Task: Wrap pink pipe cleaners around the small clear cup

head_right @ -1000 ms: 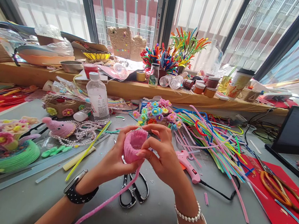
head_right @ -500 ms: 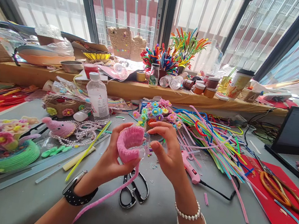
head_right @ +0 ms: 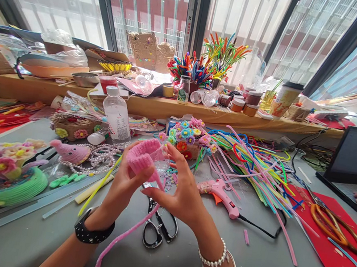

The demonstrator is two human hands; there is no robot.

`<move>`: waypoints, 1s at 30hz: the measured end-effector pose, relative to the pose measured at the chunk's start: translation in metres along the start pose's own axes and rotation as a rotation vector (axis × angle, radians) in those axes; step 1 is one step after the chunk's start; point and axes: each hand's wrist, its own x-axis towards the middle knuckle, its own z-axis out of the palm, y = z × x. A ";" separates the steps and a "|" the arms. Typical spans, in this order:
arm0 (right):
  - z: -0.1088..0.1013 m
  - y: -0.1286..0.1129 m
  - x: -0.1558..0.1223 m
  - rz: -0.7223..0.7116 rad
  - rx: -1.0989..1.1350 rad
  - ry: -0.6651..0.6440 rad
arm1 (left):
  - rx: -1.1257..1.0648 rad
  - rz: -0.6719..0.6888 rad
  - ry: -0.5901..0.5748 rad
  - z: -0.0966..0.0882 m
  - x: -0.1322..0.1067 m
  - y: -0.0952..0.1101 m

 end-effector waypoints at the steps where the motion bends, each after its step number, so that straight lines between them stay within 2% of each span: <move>1: 0.001 0.000 0.000 -0.002 -0.015 0.019 | 0.004 -0.013 -0.009 0.000 0.001 -0.001; 7: -0.002 -0.002 0.002 -0.025 -0.103 0.096 | -0.053 -0.107 -0.136 -0.004 0.006 -0.006; 12: -0.016 -0.004 0.003 -0.076 -0.192 0.070 | -0.057 -0.158 -0.297 -0.016 0.012 -0.007; 15: -0.022 -0.004 0.003 -0.077 -0.174 0.018 | -0.039 -0.080 -0.325 -0.022 0.016 -0.007; 18: -0.024 -0.005 0.004 -0.074 -0.162 -0.028 | 0.019 0.069 -0.338 -0.026 0.017 -0.005; 21: -0.024 -0.006 0.005 -0.076 -0.180 -0.036 | 0.171 0.266 -0.264 -0.029 0.016 -0.002; 23: -0.024 -0.006 0.005 -0.072 -0.196 -0.033 | 0.259 0.351 -0.221 -0.029 0.015 0.000; 30: -0.025 -0.006 0.004 -0.037 -0.217 -0.072 | 0.188 0.350 -0.256 -0.028 0.013 -0.001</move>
